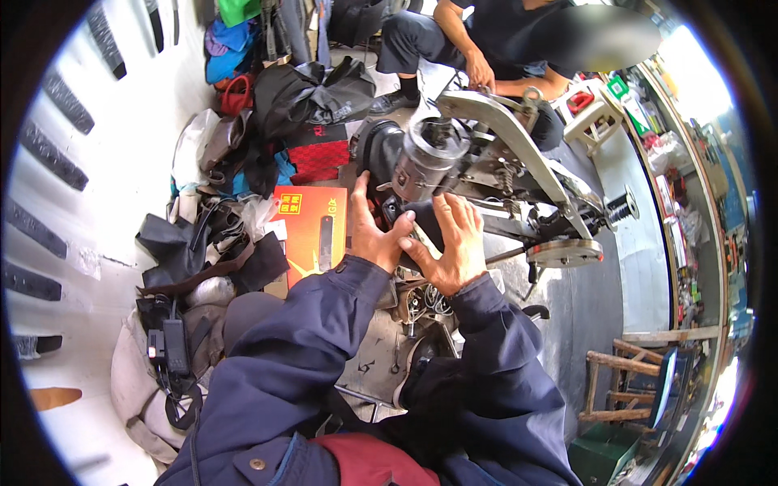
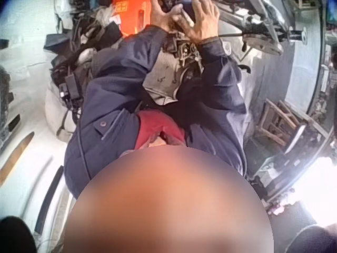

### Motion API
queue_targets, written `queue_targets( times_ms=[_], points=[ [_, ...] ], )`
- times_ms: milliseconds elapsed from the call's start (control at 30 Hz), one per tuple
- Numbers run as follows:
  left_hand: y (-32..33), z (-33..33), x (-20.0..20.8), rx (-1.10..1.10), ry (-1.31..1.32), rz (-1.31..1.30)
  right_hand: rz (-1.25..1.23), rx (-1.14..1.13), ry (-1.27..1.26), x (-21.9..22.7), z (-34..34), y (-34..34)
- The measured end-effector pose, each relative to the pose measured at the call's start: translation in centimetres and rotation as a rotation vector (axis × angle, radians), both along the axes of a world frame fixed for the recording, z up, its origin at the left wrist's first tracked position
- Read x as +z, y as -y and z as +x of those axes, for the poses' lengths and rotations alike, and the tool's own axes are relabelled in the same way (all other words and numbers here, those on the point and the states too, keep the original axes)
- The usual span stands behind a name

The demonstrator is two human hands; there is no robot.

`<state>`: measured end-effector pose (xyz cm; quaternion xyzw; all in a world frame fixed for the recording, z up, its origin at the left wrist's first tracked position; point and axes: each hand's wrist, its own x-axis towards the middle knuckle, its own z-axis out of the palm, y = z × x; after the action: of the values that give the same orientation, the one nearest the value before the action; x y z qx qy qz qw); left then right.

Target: The person inserts a black insole into a black boot, then secures the boot on a sewing machine and stitches along the upper edge. The person adjusts the boot and machine parts during the process.

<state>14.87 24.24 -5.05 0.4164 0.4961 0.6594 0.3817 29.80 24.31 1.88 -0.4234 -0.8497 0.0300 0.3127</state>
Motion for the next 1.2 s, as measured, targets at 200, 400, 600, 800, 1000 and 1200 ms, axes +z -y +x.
queue_targets(
  times_ms=[200,400,600,800,1000,1200],
  points=[
    [0.0,0.1,0.6,-0.046,0.051,-0.013,-0.075,-0.049,-0.026,0.3,0.2,0.3],
    [0.1,0.5,0.8,-0.065,0.033,0.031,-0.134,-0.093,0.041,0.4,0.4,-0.2],
    [-0.1,-0.2,0.6,-0.071,-0.047,0.035,-0.113,-0.031,-0.105,1.1,1.6,0.6],
    [0.3,0.3,1.1,-0.061,-0.049,0.052,-0.25,-0.233,-0.229,0.2,11.4,2.5],
    [0.2,0.4,1.1,-0.104,0.048,0.051,-0.281,-0.813,0.1,-5.0,22.8,2.0],
    [0.0,0.5,1.0,-0.053,-0.04,0.096,-0.806,-0.724,-0.319,-8.9,22.0,0.1]
  ],
)
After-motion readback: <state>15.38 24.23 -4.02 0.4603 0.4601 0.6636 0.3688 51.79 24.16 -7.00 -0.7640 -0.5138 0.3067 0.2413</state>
